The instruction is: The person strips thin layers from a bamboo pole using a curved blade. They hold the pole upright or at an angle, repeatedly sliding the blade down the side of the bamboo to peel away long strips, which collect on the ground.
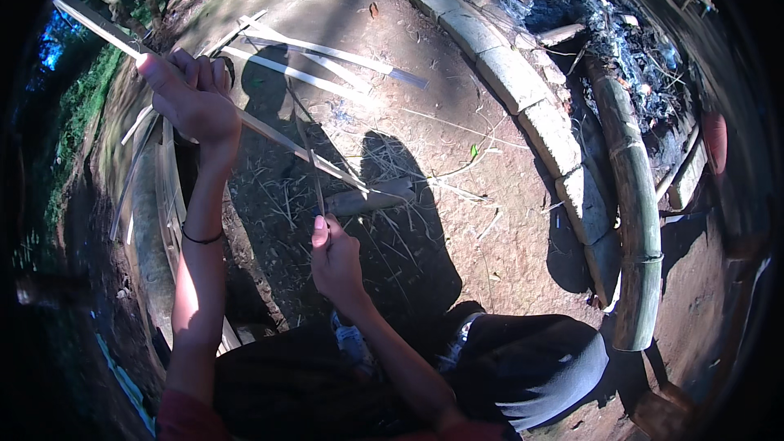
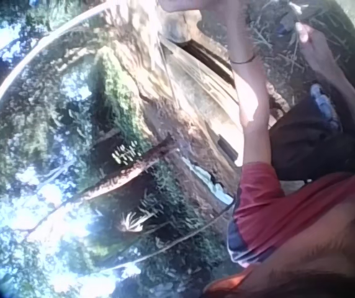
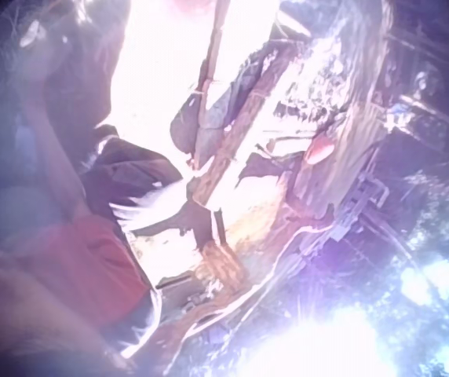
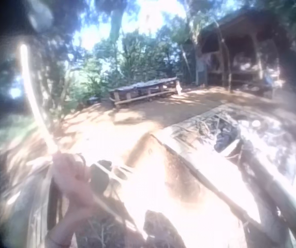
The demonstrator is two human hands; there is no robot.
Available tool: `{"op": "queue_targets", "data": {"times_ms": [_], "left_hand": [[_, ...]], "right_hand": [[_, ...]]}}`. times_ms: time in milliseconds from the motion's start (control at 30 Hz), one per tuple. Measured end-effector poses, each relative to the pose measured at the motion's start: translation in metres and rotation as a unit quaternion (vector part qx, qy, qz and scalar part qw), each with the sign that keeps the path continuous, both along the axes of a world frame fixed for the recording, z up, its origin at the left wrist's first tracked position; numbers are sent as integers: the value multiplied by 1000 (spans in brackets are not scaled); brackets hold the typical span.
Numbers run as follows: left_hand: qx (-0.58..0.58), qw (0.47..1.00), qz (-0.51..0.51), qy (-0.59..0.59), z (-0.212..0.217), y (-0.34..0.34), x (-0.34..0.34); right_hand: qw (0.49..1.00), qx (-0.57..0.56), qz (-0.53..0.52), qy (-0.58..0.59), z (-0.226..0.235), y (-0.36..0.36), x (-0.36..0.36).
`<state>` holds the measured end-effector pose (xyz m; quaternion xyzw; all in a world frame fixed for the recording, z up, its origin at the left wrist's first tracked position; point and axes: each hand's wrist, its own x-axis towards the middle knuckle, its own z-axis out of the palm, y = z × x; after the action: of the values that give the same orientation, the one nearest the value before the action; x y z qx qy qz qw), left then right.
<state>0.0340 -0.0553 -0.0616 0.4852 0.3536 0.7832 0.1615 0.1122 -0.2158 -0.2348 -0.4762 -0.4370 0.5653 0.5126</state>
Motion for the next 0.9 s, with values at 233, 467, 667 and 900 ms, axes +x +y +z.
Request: {"op": "queue_targets", "data": {"times_ms": [233,467,667,900], "left_hand": [[-15,1000,-12,-2,-2,-7,7],[19,999,8,-47,-2,2,-2],[5,1000,15,0,-8,1,-6],[4,998,-56,22,-1,0,9]], "right_hand": [[998,0,5,-58,-8,1,1],[989,46,5,-144,20,-5,1],[986,-13,24,-163,-34,-10,5],[999,-16,-24,-22,-24,-4,7]]}}
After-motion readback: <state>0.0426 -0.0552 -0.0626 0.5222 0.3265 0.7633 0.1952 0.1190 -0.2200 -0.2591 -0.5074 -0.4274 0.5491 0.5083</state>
